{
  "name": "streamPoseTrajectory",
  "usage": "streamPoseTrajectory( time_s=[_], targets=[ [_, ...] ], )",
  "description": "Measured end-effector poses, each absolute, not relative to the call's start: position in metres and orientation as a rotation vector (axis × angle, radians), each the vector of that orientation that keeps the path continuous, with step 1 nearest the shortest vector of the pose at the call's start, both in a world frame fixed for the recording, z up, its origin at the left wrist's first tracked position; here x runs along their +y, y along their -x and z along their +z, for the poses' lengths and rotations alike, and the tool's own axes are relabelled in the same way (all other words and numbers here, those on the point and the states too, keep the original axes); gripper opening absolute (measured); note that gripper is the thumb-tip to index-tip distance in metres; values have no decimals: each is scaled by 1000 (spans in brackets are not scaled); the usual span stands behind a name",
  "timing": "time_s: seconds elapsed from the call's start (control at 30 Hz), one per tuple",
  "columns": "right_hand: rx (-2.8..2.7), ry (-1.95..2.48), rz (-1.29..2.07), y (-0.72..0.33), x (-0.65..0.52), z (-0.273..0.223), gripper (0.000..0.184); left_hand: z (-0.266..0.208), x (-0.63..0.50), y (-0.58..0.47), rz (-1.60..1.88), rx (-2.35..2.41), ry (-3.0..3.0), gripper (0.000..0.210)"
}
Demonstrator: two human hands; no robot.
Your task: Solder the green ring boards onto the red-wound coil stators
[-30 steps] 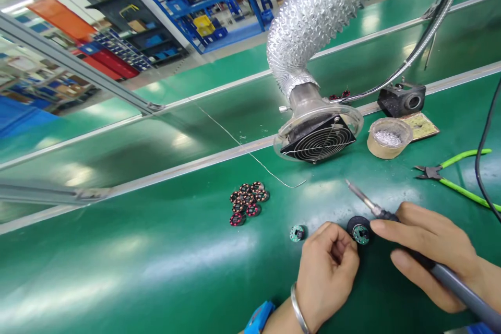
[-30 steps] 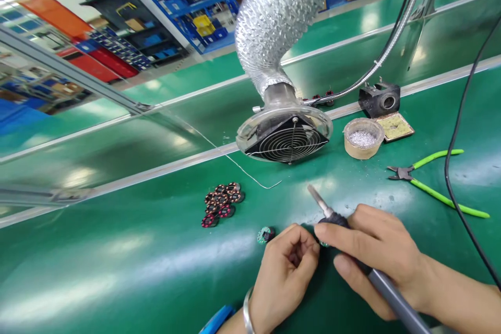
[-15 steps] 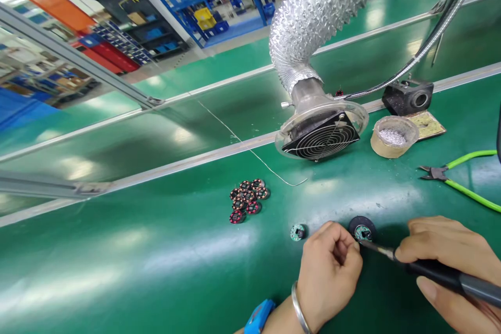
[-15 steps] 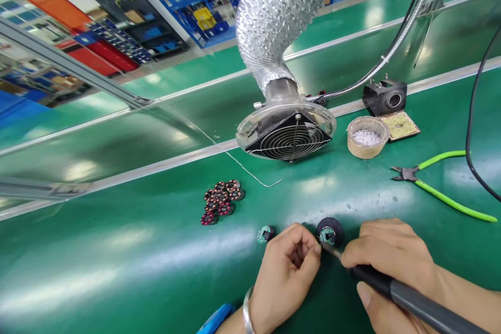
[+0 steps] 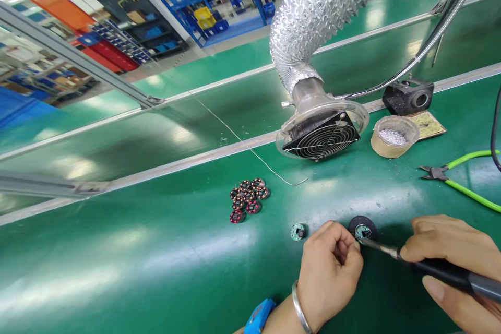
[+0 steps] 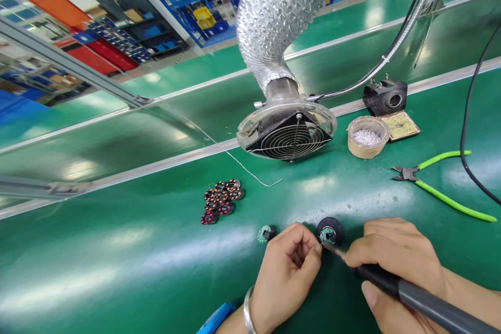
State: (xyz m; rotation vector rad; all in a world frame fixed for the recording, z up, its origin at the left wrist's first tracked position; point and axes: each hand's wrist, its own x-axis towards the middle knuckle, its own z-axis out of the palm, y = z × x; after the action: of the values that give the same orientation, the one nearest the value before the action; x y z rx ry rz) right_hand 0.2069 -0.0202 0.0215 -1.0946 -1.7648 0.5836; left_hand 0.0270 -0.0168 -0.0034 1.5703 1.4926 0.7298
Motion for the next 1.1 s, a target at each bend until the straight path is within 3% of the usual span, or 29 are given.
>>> streamPoseTrajectory(
  time_s=[0.3, 0.53, 0.6, 0.67, 0.93, 1.1],
  targets=[
    [-1931, 1036, 499, -237, -6, 26, 19, -9, -17, -27, 710, 1503, -1576, 15],
    [-1648, 1129, -71, -268, 35, 12, 43, -15, -17, -24, 714, 1483, -1604, 15],
    [-1635, 1233, -155, -275, 45, 3, 41, -14, -16, -24, 721, 1469, -1589, 14],
    [-1773, 1302, -62, -280, 51, -5, 32, -14, -15, -25, 723, 1458, -1562, 14],
    [-1778, 1371, 64, -276, 43, -10, 23, -12, -15, -27, 754, 1450, -1517, 13],
    [-2119, 921, 362, -239, 20, -6, 20, -12, -15, -27, 791, 1425, -1522, 13]
  ],
)
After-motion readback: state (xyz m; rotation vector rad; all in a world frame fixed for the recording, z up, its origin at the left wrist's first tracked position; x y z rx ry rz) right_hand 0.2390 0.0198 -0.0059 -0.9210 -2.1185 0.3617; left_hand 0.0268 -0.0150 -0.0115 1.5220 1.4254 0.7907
